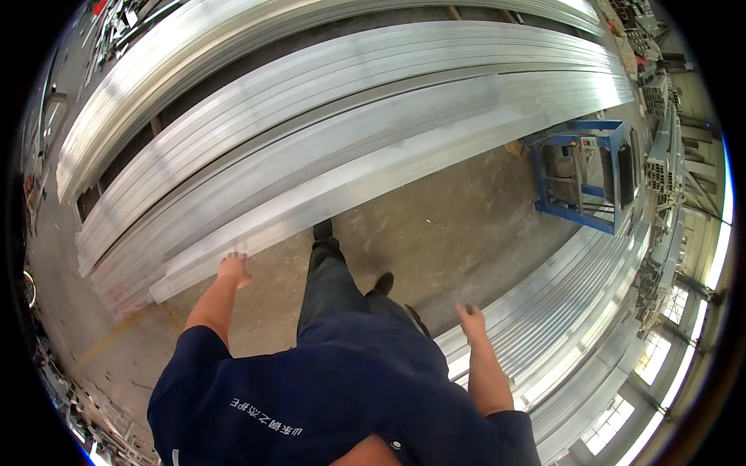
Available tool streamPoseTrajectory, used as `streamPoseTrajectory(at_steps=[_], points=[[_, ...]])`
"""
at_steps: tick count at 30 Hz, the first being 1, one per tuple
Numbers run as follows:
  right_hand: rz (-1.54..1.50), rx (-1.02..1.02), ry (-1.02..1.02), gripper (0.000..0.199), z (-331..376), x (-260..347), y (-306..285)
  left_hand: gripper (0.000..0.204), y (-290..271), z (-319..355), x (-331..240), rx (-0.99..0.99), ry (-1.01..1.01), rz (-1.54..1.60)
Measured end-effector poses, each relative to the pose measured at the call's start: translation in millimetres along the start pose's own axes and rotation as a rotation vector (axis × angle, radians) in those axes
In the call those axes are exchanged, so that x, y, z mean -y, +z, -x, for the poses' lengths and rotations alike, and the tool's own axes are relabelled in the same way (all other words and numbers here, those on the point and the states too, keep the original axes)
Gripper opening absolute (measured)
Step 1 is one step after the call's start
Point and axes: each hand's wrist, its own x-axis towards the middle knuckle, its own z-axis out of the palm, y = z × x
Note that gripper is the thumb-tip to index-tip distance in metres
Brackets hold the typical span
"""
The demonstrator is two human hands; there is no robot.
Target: The person picks up long, flat metal sheets from a stack in a workshop and carries them to a different location. The person handles the sheets by hand, moving them one at a time or in small groups, and places them on the floor or a rack.
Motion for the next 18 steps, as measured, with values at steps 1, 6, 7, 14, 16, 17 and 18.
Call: streamPoseTrajectory(at_steps=[1,6,7,14,16,17,18], points=[[-0.042,0.008,0.033,0.063,10.2,-8.8,0.5,0.059,-5.1,-5.8,-2.4,0.066,-0.042,0.014],[-0.179,-0.049,0.029,0.062,56.8,-64.6,-9.7,0.051,-18.8,-31.2,-70.4,0.115,0.038,0.067],[-0.106,-0.061,-0.027,0.063,67.5,-74.2,-12.7,0.053,-4.3,-39.3,-78.9,0.068,0.093,0.082],[-0.295,0.003,0.062,0.064,127.3,-193.4,-19.9,0.042,-35.0,-76.9,-234.2,0.043,0.157,0.582],[-0.367,-0.039,0.116,0.064,145.8,-268.9,-3.8,0.044,-39.6,-63.1,-294.4,0.007,0.239,0.525],[-0.449,-0.074,0.171,0.062,148.0,-315.0,13.0,0.044,-35.5,-56.8,-326.1,-0.010,0.291,0.504],[-0.512,-0.077,0.179,0.060,129.9,-338.8,27.4,0.044,-44.9,-47.7,-333.1,-0.063,0.307,0.514]])
